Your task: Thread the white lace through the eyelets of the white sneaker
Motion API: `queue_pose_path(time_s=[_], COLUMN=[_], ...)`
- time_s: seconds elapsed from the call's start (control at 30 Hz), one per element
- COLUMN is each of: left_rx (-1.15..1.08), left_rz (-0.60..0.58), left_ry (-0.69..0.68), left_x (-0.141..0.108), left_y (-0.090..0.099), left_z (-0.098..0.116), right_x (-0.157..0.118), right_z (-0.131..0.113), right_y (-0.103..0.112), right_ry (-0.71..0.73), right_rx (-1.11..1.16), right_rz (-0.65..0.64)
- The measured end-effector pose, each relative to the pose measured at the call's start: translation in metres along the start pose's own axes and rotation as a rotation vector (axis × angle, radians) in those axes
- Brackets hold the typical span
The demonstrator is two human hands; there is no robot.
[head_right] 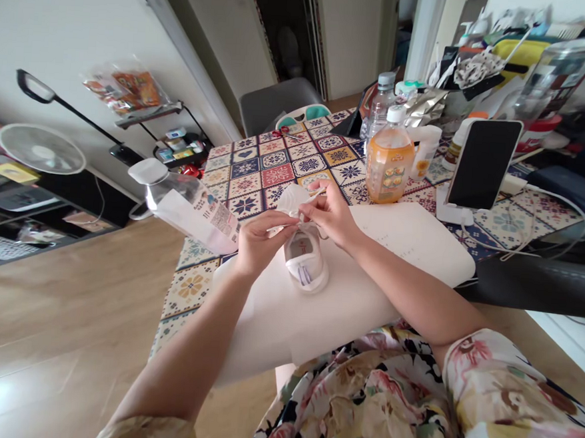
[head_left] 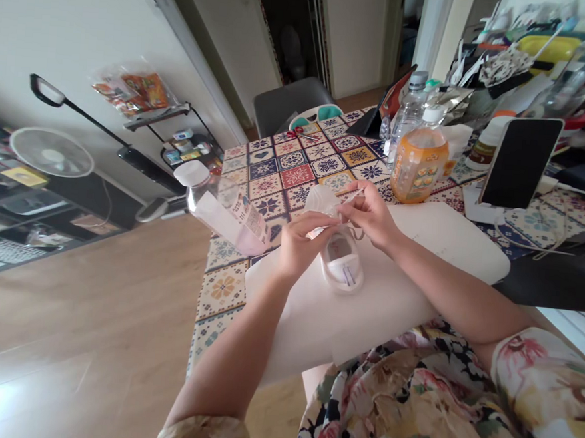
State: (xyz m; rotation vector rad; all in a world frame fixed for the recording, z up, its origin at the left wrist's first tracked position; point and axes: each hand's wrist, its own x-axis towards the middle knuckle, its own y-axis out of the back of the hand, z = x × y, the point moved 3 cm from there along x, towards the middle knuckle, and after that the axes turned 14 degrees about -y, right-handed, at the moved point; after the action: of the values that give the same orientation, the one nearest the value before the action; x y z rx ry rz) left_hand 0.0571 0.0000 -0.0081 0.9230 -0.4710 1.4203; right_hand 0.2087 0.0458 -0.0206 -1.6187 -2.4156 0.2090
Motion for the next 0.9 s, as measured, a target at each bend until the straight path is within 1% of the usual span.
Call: queue_pose_path(time_s=[0.13, 0.23, 0.27, 0.33, 0.4, 0.43, 0.57, 0.67, 0.7, 0.77, 0.83, 0.9], left_rx=[0.093, 0.112, 0.093, 0.0, -0.142, -0.214, -0.408, -0.488, -0.517, -0.574, -0.621, -0.673], left_rz=[-0.021, 0.008, 0.029, 0.075, 0.131, 0.16, 0.24, 0.267, 0.284, 0.335, 0.402, 0.477], left_ry=[0.005, 0.043, 0.081, 0.203, 0.33, 0.374, 0.474, 0.516, 0.512, 0.481, 0.437, 0.407], left_x=[0.0, 0.001, 0.0, -0.001, -0.002, -0.002, -0.003, -0.003, -0.002, 0.0, 0.004, 0.008], left_y=[0.001, 0.003, 0.004, 0.004, 0.004, 0.004, 0.001, 0.001, 0.002, 0.005, 0.01, 0.017], left_z=[0.0, -0.003, -0.005, -0.01, -0.014, -0.016, -0.019, -0.022, -0.023, -0.025, -0.027, -0.028], right_x=[-0.003, -0.008, -0.01, -0.013, -0.015, -0.016, -0.014, -0.011, -0.009, -0.004, 0.001, 0.006], right_z=[-0.005, -0.012, -0.014, -0.017, -0.016, -0.015, -0.011, -0.011, -0.011, -0.012, -0.013, -0.014], right_y=[0.002, 0.003, 0.003, 0.001, -0.002, -0.003, -0.005, -0.003, -0.001, 0.005, 0.012, 0.017], right_ry=[0.058, 0.204, 0.269, 0.393, 0.472, 0.489, 0.445, 0.365, 0.324, 0.226, 0.125, 0.053], right_rx=[0.005, -0.067, -0.135, -0.329, -0.499, -0.548, -0.59, -0.515, -0.442, -0.225, 0.02, 0.197], right_rz=[-0.027, -0.058, -0.069, -0.082, -0.075, -0.068, -0.04, -0.062, -0.083, -0.113, -0.125, -0.13])
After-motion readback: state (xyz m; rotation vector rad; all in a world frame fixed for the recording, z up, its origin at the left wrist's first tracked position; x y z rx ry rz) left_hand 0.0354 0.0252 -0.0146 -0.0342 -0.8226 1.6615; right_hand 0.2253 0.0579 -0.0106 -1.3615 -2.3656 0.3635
